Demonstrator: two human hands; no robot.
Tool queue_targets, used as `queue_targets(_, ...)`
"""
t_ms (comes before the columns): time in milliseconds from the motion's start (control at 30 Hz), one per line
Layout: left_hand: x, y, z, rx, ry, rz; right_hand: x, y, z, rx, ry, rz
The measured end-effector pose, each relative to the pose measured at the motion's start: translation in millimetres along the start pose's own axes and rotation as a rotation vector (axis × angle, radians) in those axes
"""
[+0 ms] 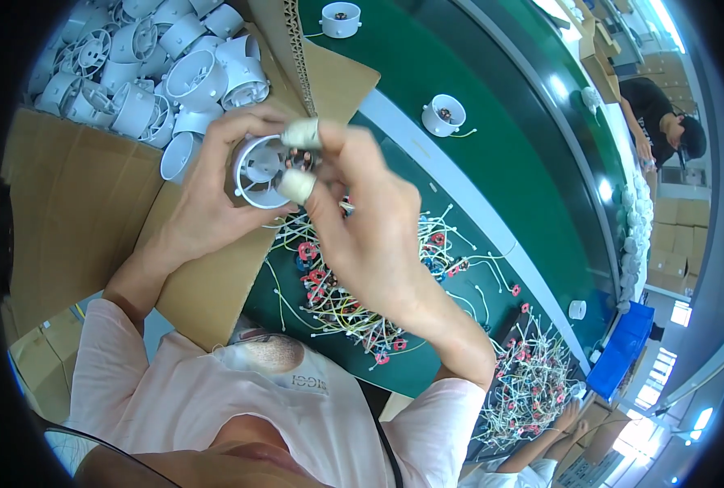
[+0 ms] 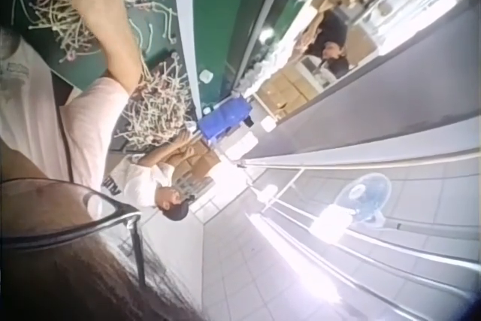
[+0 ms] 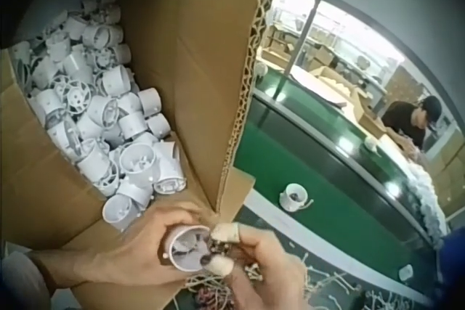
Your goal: Assembling electronic components into plastic bulb housings at a factory workstation.
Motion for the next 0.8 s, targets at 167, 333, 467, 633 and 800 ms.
queue_targets(167, -5, -8, -2, 0.223, 0.001, -0.077, -6, 13, -5, -0.627, 0.016, 0.405)
queue_targets(333, -3, -13, -3, 0.184, 0.041, -0.07, -6, 6, -5, -0.621, -0.049, 0.345)
queue_targets(467, -2, -13, -5, 0.163, 0.08, -0.035, -13, -6, -7, -0.438, -0.016, 0.206)
queue_targets(633, -1, -15, -3, 0.215, 0.076, -0.035, -10, -5, -11, -0.459, -0.015, 0.269)
queue_targets(800, -3, -14, -5, 0.245, 0.067, -0.06, -7, 2, -11, -0.569, 0.019, 0.301)
Point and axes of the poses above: each hand's wrist, its own x-axis towards the middle knuckle, its own z-axis out of the back of the hand, y = z × x, the point moved 3 cm from there along x, towards the middle knuckle, and after that the axes turned 3 degrees about -z, right-handed, at the moved point
